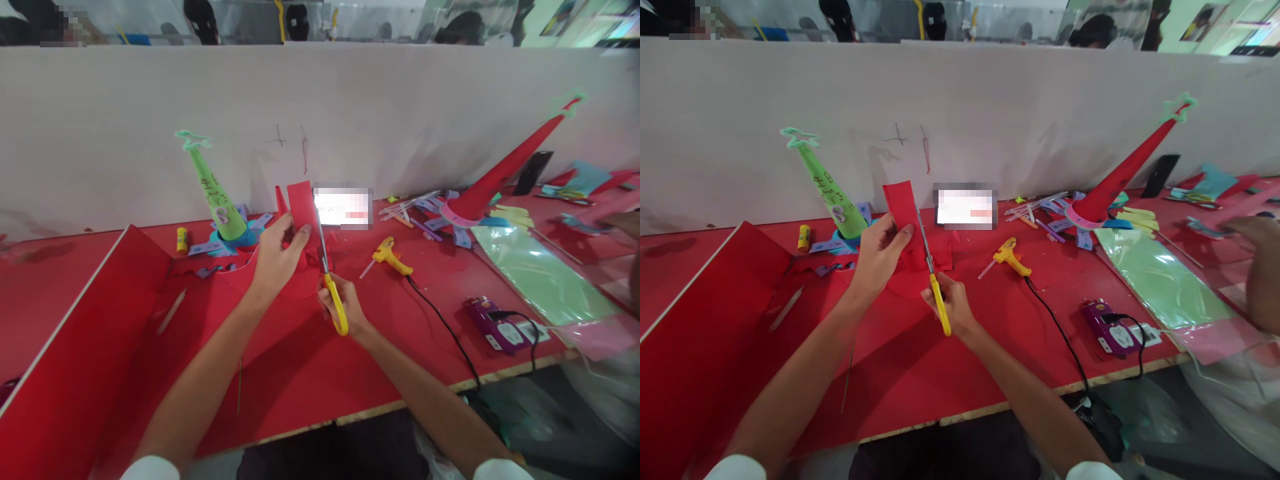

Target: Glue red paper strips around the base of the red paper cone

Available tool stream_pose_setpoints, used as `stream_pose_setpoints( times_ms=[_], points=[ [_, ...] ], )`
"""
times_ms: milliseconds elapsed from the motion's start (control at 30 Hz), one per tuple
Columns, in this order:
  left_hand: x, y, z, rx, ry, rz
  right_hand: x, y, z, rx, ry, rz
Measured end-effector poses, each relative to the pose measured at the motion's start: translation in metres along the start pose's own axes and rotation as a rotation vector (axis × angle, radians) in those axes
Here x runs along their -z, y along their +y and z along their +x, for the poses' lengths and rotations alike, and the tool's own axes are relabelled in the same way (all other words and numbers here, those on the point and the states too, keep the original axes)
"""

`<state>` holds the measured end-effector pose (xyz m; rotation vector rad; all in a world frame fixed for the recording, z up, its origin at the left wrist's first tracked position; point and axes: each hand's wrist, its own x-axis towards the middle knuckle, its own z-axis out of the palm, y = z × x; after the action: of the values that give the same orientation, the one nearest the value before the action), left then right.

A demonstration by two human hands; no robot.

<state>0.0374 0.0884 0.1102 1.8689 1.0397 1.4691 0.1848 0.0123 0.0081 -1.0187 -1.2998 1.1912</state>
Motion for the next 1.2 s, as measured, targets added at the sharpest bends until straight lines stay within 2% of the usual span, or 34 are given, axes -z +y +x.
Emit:
stream_pose_setpoints(
  times_ms=[700, 1067, 1200],
  points=[
    [0.003, 0.008, 0.0, 0.013, -0.02, 0.002, -0.001, -0.001, 0.001, -0.034, 0.054, -0.078],
    [0.005, 0.01, 0.0, -0.003, 0.133, -0.039, -0.003, -0.003, -0.002, -0.063, -0.003, -0.016],
    [0.003, 0.009, -0.001, 0.003, 0.156, -0.032, -0.004, -0.005, -0.003, -0.067, -0.002, -0.035]
  ],
)
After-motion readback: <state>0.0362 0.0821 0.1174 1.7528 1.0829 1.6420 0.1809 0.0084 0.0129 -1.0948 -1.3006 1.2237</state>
